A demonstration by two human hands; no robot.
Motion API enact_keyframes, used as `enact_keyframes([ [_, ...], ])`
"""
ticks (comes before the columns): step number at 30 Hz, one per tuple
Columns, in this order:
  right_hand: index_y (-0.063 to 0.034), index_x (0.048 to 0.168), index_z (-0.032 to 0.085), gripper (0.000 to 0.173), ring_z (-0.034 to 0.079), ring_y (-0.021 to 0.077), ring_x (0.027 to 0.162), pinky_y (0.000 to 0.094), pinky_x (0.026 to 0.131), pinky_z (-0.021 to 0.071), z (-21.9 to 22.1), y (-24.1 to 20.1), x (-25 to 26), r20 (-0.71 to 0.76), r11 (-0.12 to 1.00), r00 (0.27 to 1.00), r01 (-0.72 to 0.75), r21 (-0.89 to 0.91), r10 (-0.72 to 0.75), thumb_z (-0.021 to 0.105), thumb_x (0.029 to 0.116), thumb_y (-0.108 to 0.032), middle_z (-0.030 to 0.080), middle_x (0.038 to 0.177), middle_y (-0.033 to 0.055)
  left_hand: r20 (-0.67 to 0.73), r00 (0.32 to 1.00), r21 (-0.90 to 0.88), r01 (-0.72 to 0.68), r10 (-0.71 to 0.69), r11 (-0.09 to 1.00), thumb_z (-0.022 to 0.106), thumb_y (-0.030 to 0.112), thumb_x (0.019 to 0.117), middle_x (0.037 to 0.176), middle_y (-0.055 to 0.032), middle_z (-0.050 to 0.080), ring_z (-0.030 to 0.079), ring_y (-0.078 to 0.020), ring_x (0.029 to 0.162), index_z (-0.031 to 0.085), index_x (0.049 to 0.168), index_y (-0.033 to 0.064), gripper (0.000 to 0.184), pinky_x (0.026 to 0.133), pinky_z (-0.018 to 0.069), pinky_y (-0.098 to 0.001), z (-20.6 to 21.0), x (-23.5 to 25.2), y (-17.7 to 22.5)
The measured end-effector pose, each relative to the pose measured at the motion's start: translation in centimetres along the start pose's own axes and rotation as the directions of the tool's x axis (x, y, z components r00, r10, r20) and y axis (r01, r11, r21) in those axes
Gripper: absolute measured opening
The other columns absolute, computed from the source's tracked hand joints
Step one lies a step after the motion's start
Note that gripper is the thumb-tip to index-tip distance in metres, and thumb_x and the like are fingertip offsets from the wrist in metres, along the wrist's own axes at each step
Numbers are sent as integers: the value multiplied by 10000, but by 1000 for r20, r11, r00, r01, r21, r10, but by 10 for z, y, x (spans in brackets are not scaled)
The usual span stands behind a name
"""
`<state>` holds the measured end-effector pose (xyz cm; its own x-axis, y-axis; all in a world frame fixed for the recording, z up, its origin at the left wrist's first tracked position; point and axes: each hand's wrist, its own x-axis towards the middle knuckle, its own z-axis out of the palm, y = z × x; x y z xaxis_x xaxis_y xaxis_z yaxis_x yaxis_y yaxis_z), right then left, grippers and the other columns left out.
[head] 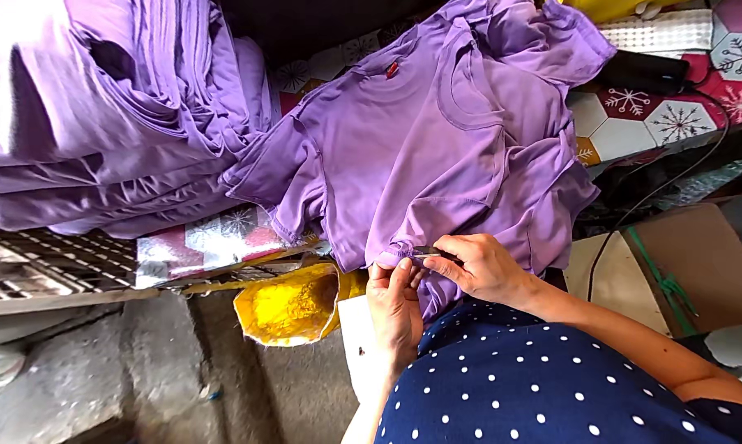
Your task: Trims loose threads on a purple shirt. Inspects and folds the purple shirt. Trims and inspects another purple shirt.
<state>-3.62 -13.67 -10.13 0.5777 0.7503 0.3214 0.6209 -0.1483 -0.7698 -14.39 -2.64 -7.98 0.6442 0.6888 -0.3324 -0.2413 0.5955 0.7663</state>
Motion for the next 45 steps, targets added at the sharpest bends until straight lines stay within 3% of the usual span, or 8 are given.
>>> enact_keyframes([
  [25,-35,774,672,433,583,161,533,310,459,422,9,6,-6,-161,975,977,104,-198,-137,540,1050,-342,606,625,65,14,1000,-22,26,-26,999,466,-75,977,740,-68,708,712,-142,656,599,924,30,178,720,632,-311,3,3,0],
  [30,-2,883,690,396,511,98,549,265,517,439,2,22,6,-207,997,976,-74,3,73,598,1012,-365,554,631,30,-40,999,35,-5,7,999,482,-83,961,781,-49,716,705,-120,665,598,1009,44,179,684,622,-279,-1,7,1],
  [32,11,979,710,401,602,163,633,334,587,526,-21,50,31,-282,981,945,-187,-55,164,672,972,-388,644,751,90,-64,997,74,-38,42,997,451,-36,975,776,-21,707,691,-93,658,594,1055,65,192,660,614,-261,-9,13,6],
  [35,52,1158,698,494,698,351,956,538,884,553,-71,106,85,-402,859,793,-511,-28,459,679,979,-408,714,1035,222,-110,985,188,-112,134,976,407,23,1013,803,17,720,701,-70,682,612,1096,76,227,659,612,-245,-28,27,19],
  [37,47,1141,694,529,659,385,1016,586,929,491,-95,138,121,-395,751,678,-659,45,620,669,981,-456,693,1053,238,-155,970,302,-135,188,944,416,6,1018,815,17,718,706,-78,700,624,1088,42,222,675,618,-254,-44,40,25],
  [40,66,1150,693,545,638,428,1114,633,983,469,-106,166,162,-275,715,686,-699,9,674,730,941,-435,681,1131,277,-151,959,584,-111,242,804,497,-35,995,822,2,692,689,-51,704,596,1081,-7,134,668,605,-226,-65,58,29],
  [42,63,1150,696,432,635,427,1112,634,985,469,-101,172,181,-229,758,736,-652,11,637,770,920,-295,679,1132,279,-16,929,839,-188,370,510,585,7,957,1043,-92,658,654,-62,873,541,1244,-88,305,775,555,-226,-73,65,32],
  [45,39,1078,716,249,669,344,1008,540,911,525,-92,159,178,-255,923,905,-374,-88,342,714,925,-157,689,1061,215,320,776,921,-389,543,14,629,85,959,1303,-350,560,599,-357,1169,601,1250,-140,369,943,526,-400,-56,74,40],
])
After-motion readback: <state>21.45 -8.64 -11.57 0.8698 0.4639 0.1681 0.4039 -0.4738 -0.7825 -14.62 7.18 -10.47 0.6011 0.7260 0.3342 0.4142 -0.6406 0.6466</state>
